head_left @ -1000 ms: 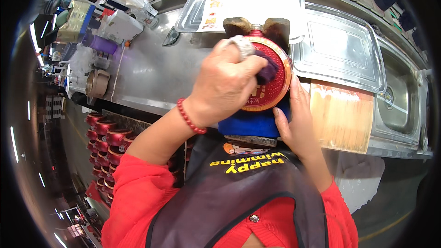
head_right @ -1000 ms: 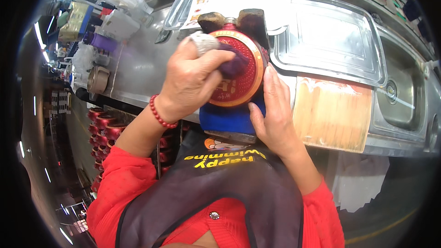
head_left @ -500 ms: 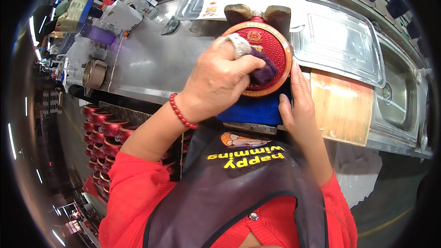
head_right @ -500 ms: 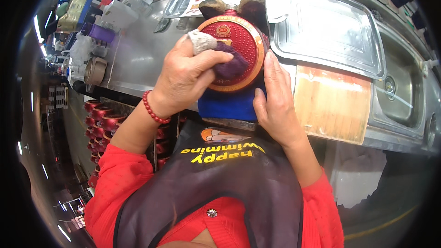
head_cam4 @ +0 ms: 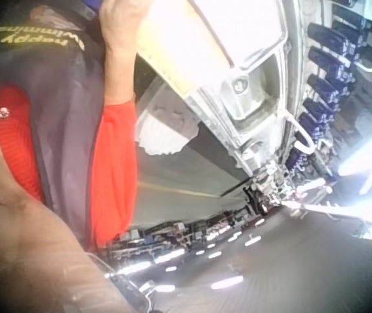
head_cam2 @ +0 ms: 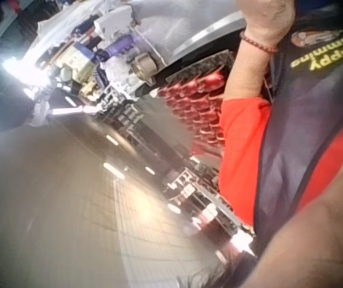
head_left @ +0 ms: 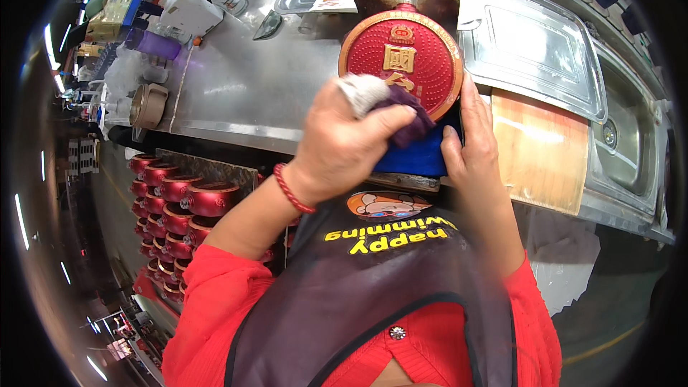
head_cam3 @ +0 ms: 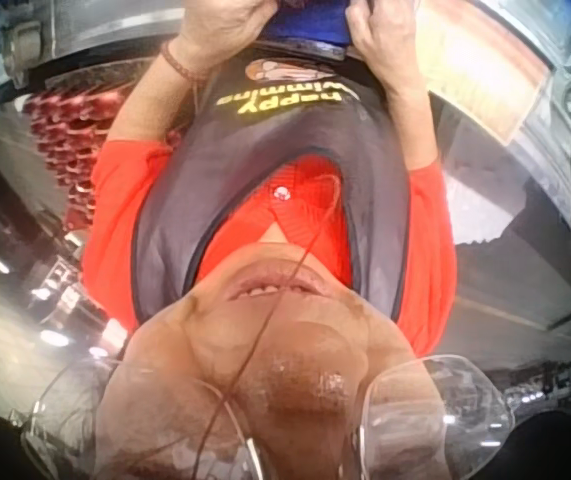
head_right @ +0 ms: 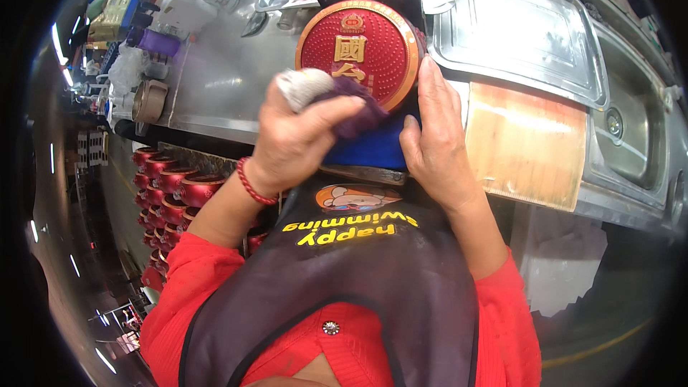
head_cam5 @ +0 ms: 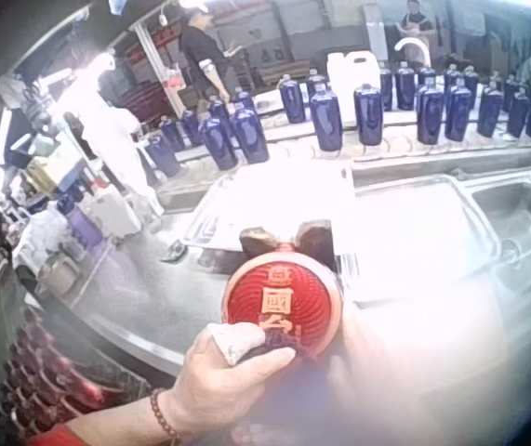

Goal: The person wipes the surface of a red cylindrical container with a white cloth and then a green sponge, rotating it to clean different sides. They place the container on a rack with other similar containers, then handle a white paper sheet and a plastic bag, and write on a small white card with a pen.

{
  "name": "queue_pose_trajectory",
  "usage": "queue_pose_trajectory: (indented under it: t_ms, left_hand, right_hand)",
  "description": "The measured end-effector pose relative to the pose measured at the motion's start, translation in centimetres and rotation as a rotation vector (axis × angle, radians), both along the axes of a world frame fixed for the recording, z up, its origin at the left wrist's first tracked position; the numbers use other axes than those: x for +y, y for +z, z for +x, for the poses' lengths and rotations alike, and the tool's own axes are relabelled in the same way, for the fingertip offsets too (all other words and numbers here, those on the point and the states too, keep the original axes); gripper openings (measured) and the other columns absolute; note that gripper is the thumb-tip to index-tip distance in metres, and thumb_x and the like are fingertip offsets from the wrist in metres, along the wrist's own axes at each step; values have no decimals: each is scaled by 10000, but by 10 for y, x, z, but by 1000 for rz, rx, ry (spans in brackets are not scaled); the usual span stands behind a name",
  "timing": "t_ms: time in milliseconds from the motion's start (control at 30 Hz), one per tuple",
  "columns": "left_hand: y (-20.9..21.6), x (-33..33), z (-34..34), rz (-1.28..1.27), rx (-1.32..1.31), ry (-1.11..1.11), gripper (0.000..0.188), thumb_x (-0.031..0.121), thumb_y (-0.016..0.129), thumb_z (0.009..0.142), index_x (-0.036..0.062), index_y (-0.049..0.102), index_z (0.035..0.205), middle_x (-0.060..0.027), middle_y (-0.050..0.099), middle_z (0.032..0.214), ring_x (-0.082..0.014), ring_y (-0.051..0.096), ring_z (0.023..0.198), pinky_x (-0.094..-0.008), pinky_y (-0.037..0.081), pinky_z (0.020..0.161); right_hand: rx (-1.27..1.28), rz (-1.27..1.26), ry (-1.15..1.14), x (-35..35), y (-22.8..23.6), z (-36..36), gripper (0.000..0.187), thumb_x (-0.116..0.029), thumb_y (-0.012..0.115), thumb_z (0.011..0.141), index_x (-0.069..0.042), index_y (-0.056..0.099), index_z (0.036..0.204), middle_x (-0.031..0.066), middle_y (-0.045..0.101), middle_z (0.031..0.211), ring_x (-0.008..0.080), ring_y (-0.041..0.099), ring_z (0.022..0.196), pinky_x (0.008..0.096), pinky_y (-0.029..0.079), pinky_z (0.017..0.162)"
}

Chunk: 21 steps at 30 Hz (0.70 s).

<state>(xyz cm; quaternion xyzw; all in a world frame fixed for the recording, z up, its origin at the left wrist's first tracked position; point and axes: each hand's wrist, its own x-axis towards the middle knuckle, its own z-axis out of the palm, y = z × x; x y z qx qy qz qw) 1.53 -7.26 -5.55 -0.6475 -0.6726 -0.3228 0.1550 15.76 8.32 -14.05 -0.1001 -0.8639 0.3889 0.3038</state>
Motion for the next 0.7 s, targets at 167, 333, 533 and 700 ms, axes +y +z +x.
queue_pose_trajectory:
  t_ms: [167, 333, 533, 700]
  left_hand:
    - [-15, -10, -4, -206, -98, 167, 375, 1, 720, 705, 137, 765, 1052, -101, 665, 1028, -317, 592, 1018, -416, 488, 878]
    - [-27, -39, -5, 32, -233, 241, 383, -37, 730, 756, 75, 752, 1121, -133, 665, 1131, -309, 584, 1044, -403, 448, 934]
    - [-55, -31, -12, 234, -685, 280, 293, 85, 683, 953, 17, 697, 1237, -111, 665, 1164, -232, 614, 1069, -347, 466, 970]
    - [-14, 14, -72, 11, -681, 132, 295, 96, 581, 1008, -39, 667, 1256, -110, 716, 1171, -159, 650, 1067, -298, 507, 954]
  right_hand:
    - [-33, -22, 4, 0, 0, 0, 731, 80, 545, 814, 100, 322, 1510, 306, 442, 1476, 448, 443, 1350, 467, 350, 1137]
    - [-13, 0, 4, 1, -1, 1, 740, 79, 549, 808, 100, 316, 1510, 311, 429, 1483, 454, 438, 1351, 469, 348, 1137]
    - [-33, 55, 18, 2, 1, 2, 777, 66, 581, 793, 117, 286, 1510, 341, 400, 1486, 483, 424, 1351, 485, 341, 1139]
    - [-86, 2, 73, 4, 6, 3, 852, -24, 649, 847, 89, 189, 1556, 296, 347, 1541, 444, 364, 1402, 468, 310, 1164]
